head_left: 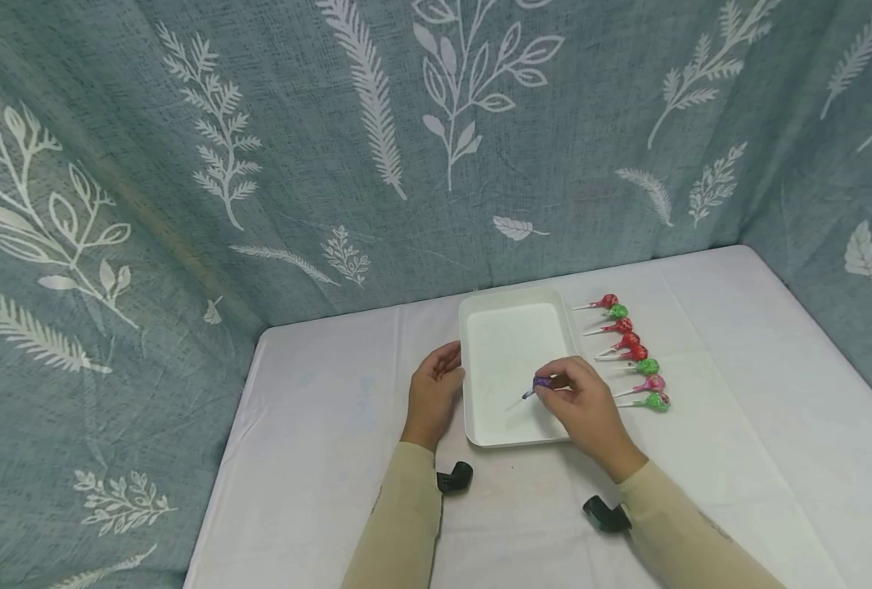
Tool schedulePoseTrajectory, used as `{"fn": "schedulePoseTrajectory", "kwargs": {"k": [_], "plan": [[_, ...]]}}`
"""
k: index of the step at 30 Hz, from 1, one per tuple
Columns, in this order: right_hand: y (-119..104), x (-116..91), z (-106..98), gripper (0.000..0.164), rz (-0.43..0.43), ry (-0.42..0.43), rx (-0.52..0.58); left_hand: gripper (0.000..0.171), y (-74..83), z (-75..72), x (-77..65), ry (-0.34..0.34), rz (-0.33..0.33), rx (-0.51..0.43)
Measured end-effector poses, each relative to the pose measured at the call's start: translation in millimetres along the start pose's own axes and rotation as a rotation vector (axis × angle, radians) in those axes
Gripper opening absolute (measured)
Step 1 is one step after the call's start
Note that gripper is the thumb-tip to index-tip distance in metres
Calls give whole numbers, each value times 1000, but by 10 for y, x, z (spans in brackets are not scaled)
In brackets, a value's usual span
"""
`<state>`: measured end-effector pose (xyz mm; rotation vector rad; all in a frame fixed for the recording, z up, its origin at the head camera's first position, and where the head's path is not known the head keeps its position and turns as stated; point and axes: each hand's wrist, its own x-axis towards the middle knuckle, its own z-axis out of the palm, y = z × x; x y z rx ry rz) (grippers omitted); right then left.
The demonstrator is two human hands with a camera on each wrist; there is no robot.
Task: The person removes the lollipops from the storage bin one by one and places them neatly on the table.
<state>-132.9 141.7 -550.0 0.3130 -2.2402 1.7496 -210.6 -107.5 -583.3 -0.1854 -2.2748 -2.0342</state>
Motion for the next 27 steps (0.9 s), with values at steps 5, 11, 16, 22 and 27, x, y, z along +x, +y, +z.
{"fn": "schedulePoseTrajectory", "kwargs": {"k": [5, 11, 16, 22, 27], "plan": [[-5, -28, -73, 18, 20, 14, 14, 44, -4, -8, 5, -2, 0, 6], [38, -61, -162, 16, 12, 46, 26, 44, -15, -12, 6, 0, -3, 3], [60, -90, -234, 15, 23, 65, 17, 44, -23, -12, 11, 2, -6, 2], [76, -112, -290, 17, 39, 88, 37, 45, -14, -8, 5, 2, -3, 2], [93, -126, -333, 18, 54, 107, 41, 45, 3, 1, 4, 9, -3, 20]]}}
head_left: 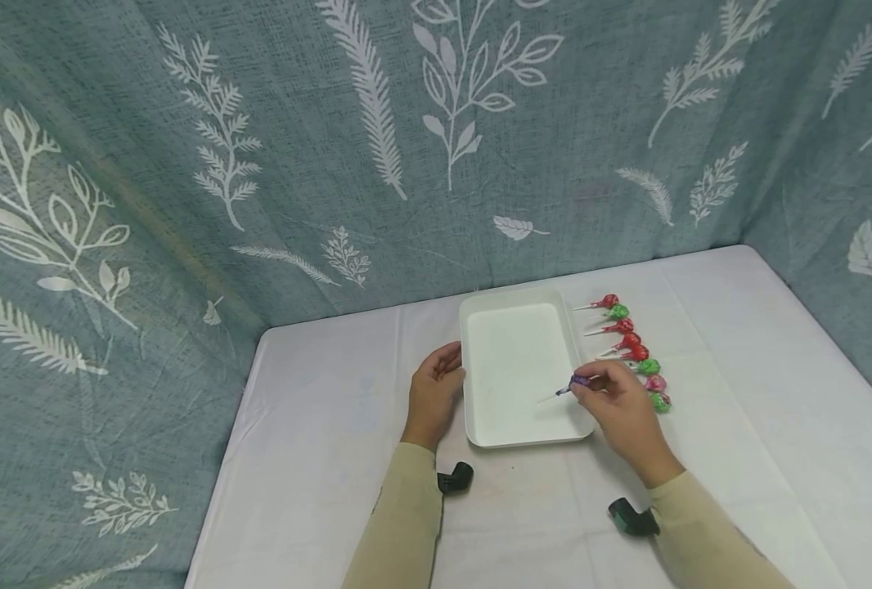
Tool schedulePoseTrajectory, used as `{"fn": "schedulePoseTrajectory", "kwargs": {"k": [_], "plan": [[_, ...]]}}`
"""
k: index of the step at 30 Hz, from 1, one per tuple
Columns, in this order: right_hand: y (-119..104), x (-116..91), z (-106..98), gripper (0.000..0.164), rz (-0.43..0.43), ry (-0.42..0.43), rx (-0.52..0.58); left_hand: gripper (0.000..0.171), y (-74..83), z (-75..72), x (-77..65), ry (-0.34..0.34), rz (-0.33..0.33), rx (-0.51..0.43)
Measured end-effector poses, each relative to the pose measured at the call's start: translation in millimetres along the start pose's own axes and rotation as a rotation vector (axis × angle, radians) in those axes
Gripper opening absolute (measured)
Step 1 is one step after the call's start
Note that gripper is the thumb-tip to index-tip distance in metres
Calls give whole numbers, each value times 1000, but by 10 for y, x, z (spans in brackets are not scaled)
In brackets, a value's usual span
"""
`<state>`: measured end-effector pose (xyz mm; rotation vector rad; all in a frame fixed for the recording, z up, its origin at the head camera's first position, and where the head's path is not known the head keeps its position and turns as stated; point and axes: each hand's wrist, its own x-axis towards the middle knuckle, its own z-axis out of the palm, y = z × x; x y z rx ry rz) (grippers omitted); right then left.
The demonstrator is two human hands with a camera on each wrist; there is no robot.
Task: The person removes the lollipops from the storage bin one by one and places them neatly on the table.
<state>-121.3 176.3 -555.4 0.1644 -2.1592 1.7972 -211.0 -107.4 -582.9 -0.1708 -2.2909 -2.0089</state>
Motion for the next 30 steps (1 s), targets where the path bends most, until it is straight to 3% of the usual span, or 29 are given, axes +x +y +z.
{"fn": "schedulePoseTrajectory", "kwargs": {"k": [13, 30], "plan": [[1, -67, -162, 21, -14, 70, -39, 44, -22, 16, 4, -2, -5, -15], [-56, -131, -420, 22, 74, 156, -122, 43, -5, 11, 6, 0, -7, -7]]}}
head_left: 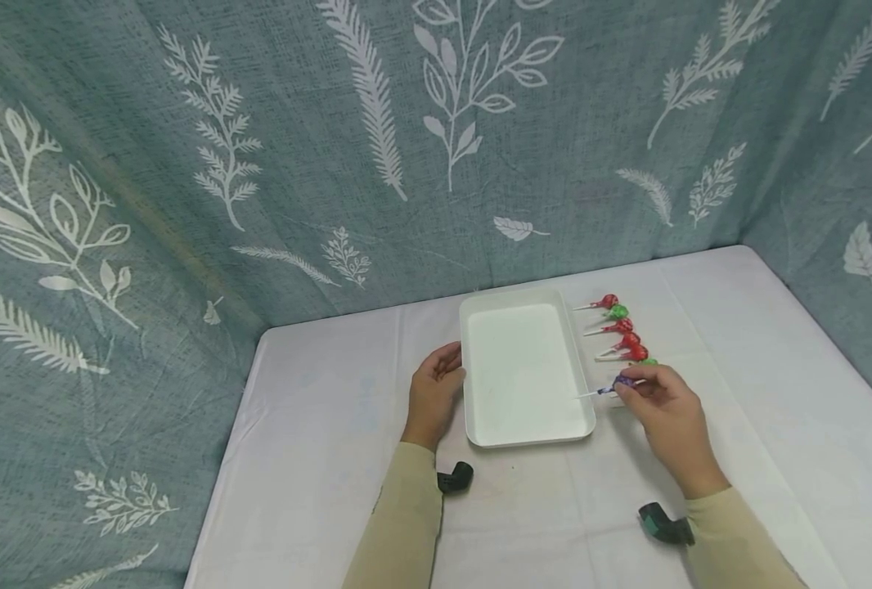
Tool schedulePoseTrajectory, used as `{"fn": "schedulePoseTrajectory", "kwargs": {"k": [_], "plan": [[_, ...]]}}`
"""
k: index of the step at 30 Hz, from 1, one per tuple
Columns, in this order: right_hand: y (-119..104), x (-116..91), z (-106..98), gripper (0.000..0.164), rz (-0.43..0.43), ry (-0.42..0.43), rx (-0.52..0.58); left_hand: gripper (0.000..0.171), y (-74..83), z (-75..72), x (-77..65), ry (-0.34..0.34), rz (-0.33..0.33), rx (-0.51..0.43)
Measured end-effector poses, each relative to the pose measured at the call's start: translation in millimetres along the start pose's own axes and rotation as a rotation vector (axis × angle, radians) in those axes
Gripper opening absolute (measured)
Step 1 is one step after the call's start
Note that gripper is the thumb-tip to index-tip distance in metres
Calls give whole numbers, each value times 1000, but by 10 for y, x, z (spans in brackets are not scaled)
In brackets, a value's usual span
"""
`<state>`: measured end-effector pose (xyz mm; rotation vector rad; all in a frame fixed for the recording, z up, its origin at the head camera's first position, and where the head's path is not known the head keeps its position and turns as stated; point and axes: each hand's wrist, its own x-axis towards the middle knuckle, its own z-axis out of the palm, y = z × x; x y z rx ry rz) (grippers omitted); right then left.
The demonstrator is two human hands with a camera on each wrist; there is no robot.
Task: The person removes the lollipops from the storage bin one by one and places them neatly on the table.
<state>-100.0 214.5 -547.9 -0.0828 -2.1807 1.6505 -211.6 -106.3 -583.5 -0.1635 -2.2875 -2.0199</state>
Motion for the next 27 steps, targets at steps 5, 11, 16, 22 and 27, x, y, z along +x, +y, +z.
{"fn": "schedulePoseTrajectory", "kwargs": {"k": [5, 11, 16, 22, 27], "plan": [[30, 3, -97, 22, 40, 19, -58, 43, 2, -4, -4, 1, -3, -9], [88, 32, -218, 24, 97, 35, -70, 44, 5, 2, -11, 0, -4, -8], [108, 32, -296, 25, 152, 42, -99, 45, 0, 5, -8, -6, 4, -9], [131, -7, -389, 29, 223, 23, -138, 45, 3, 2, -7, -13, 10, -14], [126, -43, -437, 36, 281, 0, -147, 43, -2, -4, -2, -12, 14, -23]]}}
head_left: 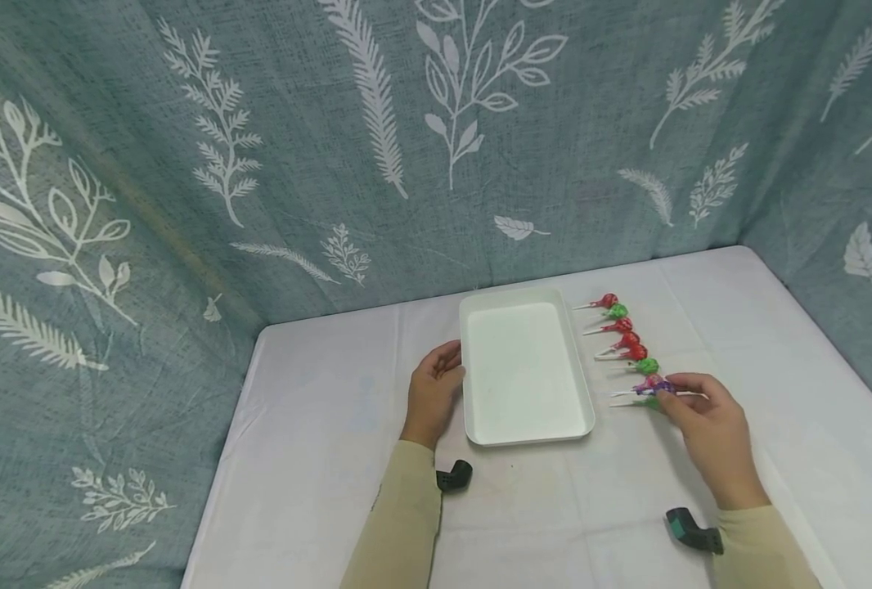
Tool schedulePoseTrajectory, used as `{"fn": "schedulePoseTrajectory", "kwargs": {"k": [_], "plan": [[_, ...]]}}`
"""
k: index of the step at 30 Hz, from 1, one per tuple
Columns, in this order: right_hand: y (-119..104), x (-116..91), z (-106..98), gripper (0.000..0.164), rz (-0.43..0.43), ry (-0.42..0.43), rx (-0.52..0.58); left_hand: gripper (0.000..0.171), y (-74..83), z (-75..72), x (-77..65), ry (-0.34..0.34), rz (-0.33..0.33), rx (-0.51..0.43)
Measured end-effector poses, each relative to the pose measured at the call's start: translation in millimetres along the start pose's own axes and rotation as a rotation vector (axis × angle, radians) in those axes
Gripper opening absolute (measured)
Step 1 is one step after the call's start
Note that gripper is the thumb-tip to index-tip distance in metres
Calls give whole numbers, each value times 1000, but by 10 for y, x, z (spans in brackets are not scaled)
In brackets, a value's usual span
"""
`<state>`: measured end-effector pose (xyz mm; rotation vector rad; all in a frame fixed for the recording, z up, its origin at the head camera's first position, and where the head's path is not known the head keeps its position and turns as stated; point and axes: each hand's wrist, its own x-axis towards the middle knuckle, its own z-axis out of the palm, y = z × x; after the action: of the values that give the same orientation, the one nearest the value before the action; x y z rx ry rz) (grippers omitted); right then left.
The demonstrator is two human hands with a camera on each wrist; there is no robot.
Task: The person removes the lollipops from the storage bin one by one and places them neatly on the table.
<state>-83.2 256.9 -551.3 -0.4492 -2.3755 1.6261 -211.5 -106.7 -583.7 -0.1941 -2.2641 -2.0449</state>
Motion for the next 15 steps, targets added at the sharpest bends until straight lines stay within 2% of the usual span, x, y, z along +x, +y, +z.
{"fn": "schedulePoseTrajectory", "kwargs": {"k": [7, 15], "plan": [[19, -49, -49, 37, -3, -4, -53, 44, 3, 4, 3, 9, -12, 14], [76, -48, -85, 38, 8, -62, -154, 43, 15, 6, 0, 10, -17, 0]]}}
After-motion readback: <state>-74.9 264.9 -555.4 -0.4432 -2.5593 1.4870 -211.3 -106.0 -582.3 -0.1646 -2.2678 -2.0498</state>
